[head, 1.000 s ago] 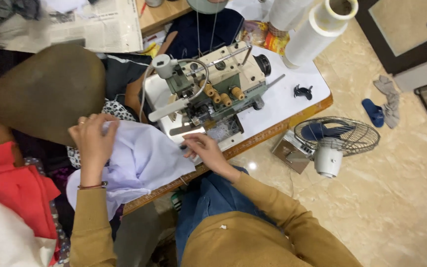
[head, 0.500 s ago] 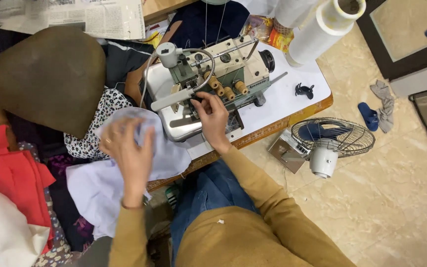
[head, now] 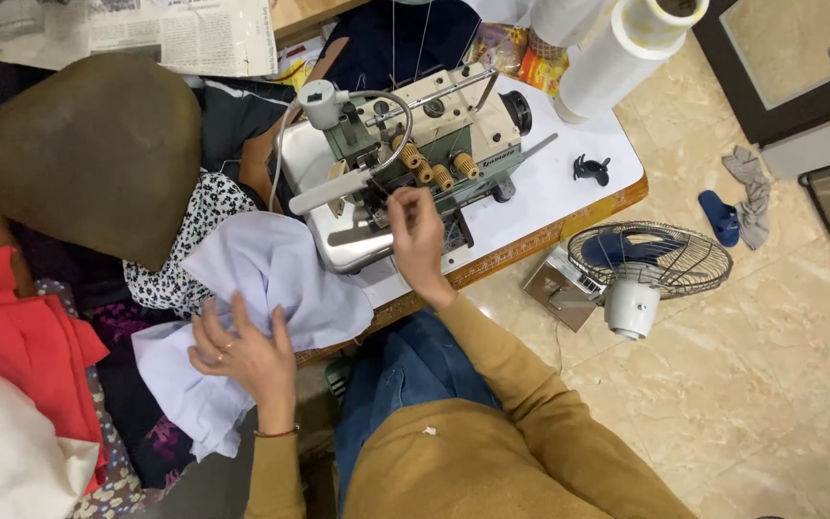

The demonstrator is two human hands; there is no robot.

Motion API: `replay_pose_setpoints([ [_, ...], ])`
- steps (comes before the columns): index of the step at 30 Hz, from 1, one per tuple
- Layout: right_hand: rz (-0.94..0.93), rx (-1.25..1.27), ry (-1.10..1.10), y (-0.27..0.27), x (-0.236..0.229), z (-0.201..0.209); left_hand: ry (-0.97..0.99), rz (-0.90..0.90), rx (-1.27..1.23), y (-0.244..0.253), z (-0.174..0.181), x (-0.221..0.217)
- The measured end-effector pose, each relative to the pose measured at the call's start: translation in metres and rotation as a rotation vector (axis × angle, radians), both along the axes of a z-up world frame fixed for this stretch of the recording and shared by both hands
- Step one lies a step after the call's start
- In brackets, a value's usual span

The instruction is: The person is operating an overlock sewing machine to finish fabric edges and then uses a small tool to thread or adjust the machine's mechanism.

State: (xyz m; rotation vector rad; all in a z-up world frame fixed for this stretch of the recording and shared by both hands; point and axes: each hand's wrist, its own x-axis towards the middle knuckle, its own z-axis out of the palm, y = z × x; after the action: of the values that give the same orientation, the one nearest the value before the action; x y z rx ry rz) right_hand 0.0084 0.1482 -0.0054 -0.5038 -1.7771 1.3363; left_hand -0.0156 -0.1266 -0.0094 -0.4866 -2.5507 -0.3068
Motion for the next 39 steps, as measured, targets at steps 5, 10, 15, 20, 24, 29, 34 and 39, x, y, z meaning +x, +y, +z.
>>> replay_pose_setpoints([
  [5, 0.055, -0.084, -0.004, -0.003, 0.012, 0.025, -0.075, -0.024, -0.023, -0.010, -0.005, -0.025],
  [10, 0.083, 0.121, -0.136, 0.003, 0.021, 0.029, 0.029, -0.076, -0.102, -0.012, 0.031, -0.064],
  [15, 0.144, 0.460, -0.238, 0.008, 0.021, 0.028, 0.406, -0.101, -0.067, 0.011, 0.093, -0.119],
  [20, 0.159, 0.610, -0.210, 0.017, 0.022, 0.026, 0.231, -0.148, 0.006, 0.036, 0.088, -0.096],
  [24, 0.154, 0.741, -0.286, 0.022, 0.023, 0.030, 0.375, -0.230, 0.008, 0.044, 0.034, -0.077],
  [29, 0.193, 0.654, -0.292, 0.016, 0.025, 0.029, -0.217, -0.483, 0.346, 0.110, 0.067, -0.013],
  [34, 0.191, 0.516, -0.285, -0.002, 0.045, 0.073, -1.049, -0.491, 1.096, 0.177, 0.017, -0.009],
  [39, 0.238, 0.445, -0.373, 0.001, 0.060, 0.051, -1.402, -0.241, 1.541, 0.195, 0.013, -0.011],
])
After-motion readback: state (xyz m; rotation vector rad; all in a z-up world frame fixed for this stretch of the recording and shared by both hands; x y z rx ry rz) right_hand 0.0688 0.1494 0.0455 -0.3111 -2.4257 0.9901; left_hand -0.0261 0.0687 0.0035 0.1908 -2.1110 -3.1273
